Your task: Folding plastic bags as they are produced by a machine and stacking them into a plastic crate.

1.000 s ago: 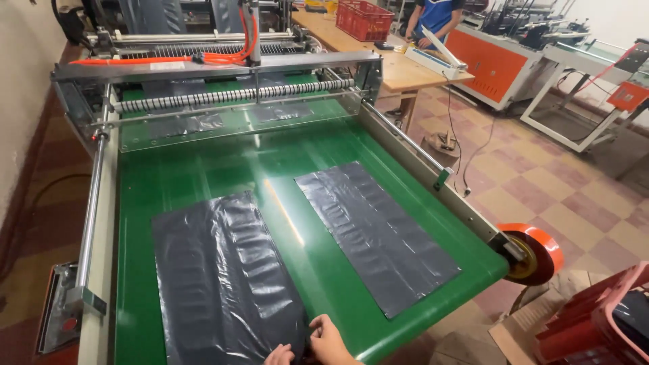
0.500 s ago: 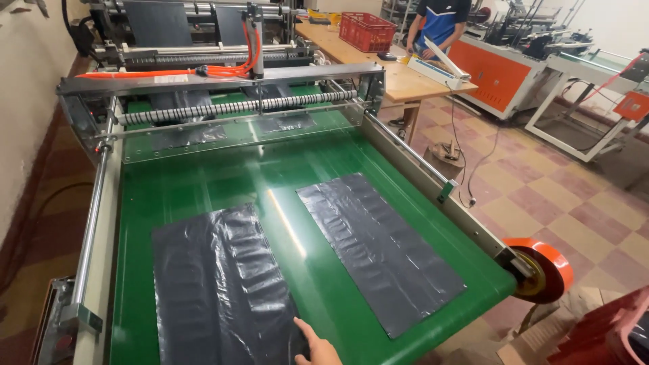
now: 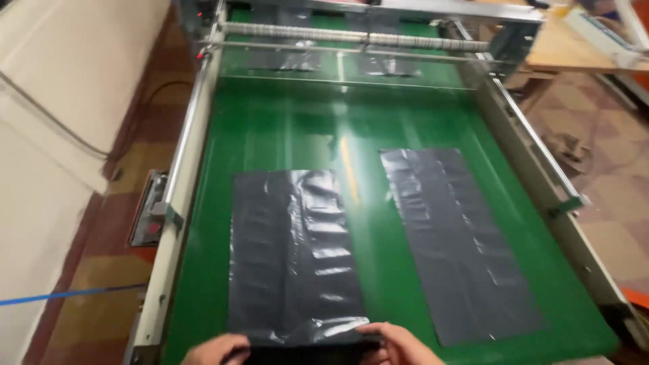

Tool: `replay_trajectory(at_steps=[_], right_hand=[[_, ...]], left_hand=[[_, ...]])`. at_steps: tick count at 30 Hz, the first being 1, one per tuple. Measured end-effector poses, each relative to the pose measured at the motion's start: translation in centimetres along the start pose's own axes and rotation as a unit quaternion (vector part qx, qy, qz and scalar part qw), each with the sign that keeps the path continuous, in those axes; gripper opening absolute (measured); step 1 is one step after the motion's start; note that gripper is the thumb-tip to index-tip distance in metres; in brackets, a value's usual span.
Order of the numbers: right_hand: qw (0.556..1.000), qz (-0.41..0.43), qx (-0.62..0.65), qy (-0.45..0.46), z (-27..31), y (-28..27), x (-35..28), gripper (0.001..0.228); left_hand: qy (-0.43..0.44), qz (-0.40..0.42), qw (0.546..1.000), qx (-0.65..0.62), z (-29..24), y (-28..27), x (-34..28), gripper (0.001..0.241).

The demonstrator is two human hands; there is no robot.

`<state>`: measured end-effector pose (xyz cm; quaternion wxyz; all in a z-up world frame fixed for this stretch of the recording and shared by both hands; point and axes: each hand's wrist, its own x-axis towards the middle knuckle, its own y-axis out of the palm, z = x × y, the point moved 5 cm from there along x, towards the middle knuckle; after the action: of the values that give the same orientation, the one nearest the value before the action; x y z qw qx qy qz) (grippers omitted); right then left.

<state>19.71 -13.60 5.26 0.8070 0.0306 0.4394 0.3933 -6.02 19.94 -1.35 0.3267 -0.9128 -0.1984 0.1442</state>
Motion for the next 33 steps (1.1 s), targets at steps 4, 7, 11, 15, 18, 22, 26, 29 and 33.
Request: replay_trajectory(at_steps=[4, 7, 11, 15, 18, 22, 26, 29, 33], right_hand=[[0.988, 0.074, -0.084, -0.104, 6.2, -3.2, 5.6, 0.080], [0.938, -0.132, -0.289, -0.138, 14.3, -4.3, 11.8, 0.019], [0.887, -0.177, -0.326, -0.276, 23.6, -4.7, 22.9, 0.029], [0.802, -0.274, -0.477, -0.233, 27.9, -4.7, 30.7, 0.035], [0.811, -0.269, -0.473, -0.212, 28.6, -5.6, 34.3, 0.032], [0.770, -0.296, -0.539, -0.168, 28.9, -6.8, 36.2, 0.038], [0.714, -0.309, -0.610, -0.148, 31.2, -2.4, 33.3, 0.041], [0.654, -0.301, -0.640, -0.269, 33.6, 0.4, 33.3, 0.063], [0.604, -0.236, -0.722, -0.242, 33.1, -0.3, 38.2, 0.074]], left_hand=[[0.058, -0.056, 0.997, 0.008, -8.1, -6.9, 12.0, 0.023], [0.048, -0.051, 0.997, 0.021, -8.7, -9.0, 22.3, 0.028], [0.024, -0.085, 0.995, 0.037, -8.1, -11.2, 33.5, 0.025], [-0.074, -0.067, 0.993, 0.058, -0.4, -9.3, 42.1, 0.039], [-0.089, -0.055, 0.988, 0.115, 0.4, -9.0, 43.5, 0.037], [-0.111, -0.058, 0.982, 0.144, -0.7, -9.2, 42.8, 0.030], [-0.089, -0.065, 0.980, 0.164, -1.8, -8.8, 42.8, 0.027], [-0.077, -0.116, 0.963, 0.232, -4.2, -8.3, 41.7, 0.034], [0.064, -0.291, 0.908, 0.295, -10.7, -6.6, 37.2, 0.044]])
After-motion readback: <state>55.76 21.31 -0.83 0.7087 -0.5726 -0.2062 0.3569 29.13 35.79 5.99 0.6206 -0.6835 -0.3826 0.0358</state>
